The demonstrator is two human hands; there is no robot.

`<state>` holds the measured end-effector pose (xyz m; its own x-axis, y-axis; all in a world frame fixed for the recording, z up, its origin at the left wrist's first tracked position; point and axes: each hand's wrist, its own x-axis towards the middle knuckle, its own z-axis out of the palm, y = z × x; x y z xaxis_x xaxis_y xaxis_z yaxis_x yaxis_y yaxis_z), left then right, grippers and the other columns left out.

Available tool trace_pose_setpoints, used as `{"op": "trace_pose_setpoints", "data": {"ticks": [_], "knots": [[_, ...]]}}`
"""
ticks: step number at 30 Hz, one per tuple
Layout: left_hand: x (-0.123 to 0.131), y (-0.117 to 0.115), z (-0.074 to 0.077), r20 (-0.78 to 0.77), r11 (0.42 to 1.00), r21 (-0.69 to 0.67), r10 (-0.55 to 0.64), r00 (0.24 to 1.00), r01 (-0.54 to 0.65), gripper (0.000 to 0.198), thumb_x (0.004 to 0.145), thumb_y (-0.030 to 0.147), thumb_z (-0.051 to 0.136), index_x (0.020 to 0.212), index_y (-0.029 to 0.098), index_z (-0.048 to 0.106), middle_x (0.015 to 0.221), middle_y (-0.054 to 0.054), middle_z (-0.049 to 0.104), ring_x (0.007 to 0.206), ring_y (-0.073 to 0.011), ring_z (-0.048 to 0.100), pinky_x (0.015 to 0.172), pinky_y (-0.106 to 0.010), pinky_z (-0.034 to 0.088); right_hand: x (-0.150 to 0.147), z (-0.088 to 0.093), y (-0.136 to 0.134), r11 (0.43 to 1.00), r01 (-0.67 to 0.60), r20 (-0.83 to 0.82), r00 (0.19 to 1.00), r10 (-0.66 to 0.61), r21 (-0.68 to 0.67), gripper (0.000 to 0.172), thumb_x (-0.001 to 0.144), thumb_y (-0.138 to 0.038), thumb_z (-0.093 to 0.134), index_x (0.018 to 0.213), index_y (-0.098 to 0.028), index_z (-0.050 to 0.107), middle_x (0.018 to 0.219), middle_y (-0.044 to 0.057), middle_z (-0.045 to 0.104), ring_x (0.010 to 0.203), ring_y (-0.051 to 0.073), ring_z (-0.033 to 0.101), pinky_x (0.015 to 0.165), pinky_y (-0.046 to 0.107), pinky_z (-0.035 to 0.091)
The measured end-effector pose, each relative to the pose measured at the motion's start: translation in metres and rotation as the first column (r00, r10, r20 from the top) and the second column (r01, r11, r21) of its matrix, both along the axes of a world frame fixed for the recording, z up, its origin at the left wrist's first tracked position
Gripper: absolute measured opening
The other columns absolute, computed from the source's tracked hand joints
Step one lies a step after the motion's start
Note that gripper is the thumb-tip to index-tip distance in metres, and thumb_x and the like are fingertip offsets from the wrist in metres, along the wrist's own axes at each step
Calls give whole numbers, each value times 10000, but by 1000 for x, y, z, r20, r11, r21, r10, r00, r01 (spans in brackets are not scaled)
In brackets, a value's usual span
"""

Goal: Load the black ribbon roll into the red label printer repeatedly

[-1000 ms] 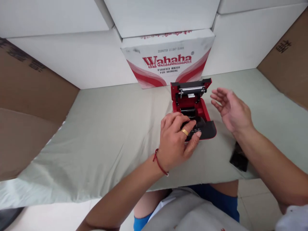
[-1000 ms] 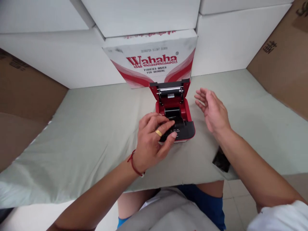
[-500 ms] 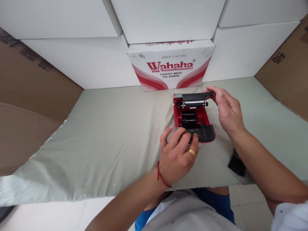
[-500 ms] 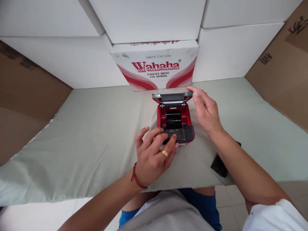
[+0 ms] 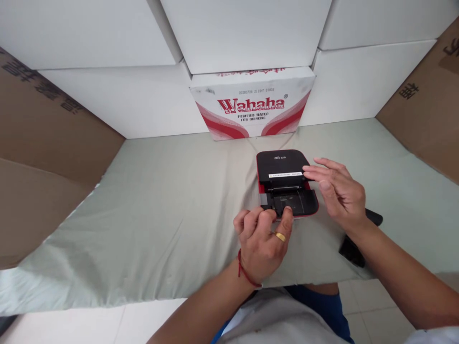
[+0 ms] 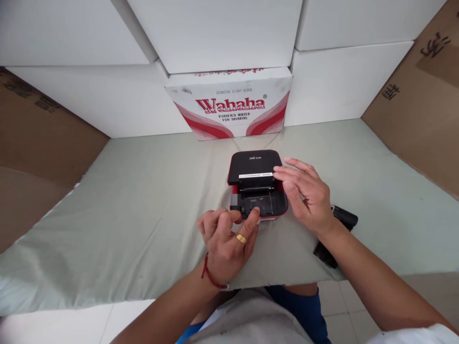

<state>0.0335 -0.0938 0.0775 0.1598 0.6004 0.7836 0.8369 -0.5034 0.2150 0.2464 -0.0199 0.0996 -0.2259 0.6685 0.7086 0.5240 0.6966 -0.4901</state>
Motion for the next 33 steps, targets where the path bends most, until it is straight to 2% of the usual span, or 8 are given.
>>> {"op": "trace_pose_setpoints", "data": {"ticks": [5,9,19,24,27,29,31,33], "knots": [[-2,1,-1,3,1000,-6,-18,1000,18,248,968,148,716,1175,273,771,843,-36,601,974,-218,546,924,-410,361,0,-16,-1,996,31,7,999,-31,79,335,1073,-243,542,1198,-367,828,1116,4,864,1164,279,755,1166,625,524],[-4,1,-1,25,999,-39,-29,999,30,267,963,157,722,1192,281,777,852,-41,583,996,-225,531,946,-412,371,-2,-18,0,995,20,55,998,-26,100,340,1053,-237,557,1208,-383,821,1100,-11,863,1103,262,778,1211,617,509],[-7,3,-3,48,995,-54,-85,995,87,308,937,128,738,1212,261,771,851,-30,561,954,-220,539,922,-409,393,-6,-20,-7,999,-35,27,999,34,35,386,1028,-153,567,1320,-302,771,1187,75,835,1169,291,775,992,516,653],[-15,7,-3,208,983,-62,-155,966,171,340,972,179,699,1293,287,721,927,-30,596,938,-212,549,942,-411,455,-5,-25,-13,998,-40,32,999,38,52,380,1054,-241,549,1387,-302,722,1253,89,803,1226,313,735,1121,595,565],[-22,16,-9,522,969,-148,-93,848,198,323,1033,266,633,1352,302,673,1060,-45,624,987,-209,570,948,-394,491,-3,-23,-21,990,-74,77,995,65,124,358,1070,-360,537,1358,-314,743,1183,94,785,1205,327,701,1073,595,577],[-26,26,-16,749,929,-262,25,662,261,309,1041,333,633,1348,312,655,1161,-46,629,1040,-197,594,961,-367,502,-3,-21,-26,978,-114,110,989,95,177,337,1080,-392,522,1294,-323,773,1059,79,775,1147,310,686,1014,556,602],[-29,37,-22,874,834,-335,103,474,438,364,982,381,702,1335,307,655,1264,-52,643,1125,-200,614,972,-350,513,-4,-19,-29,969,-145,124,985,122,200,322,1084,-382,523,1253,-314,788,978,67,766,1104,293,676,963,513,614],[-31,48,-27,937,721,-307,117,329,621,444,900,379,758,1326,299,664,1372,-59,648,1229,-221,619,1020,-369,521,-5,-18,-29,965,-158,120,983,136,208,317,1077,-360,538,1257,-289,789,960,69,771,1089,289,672,925,493,613]]}}
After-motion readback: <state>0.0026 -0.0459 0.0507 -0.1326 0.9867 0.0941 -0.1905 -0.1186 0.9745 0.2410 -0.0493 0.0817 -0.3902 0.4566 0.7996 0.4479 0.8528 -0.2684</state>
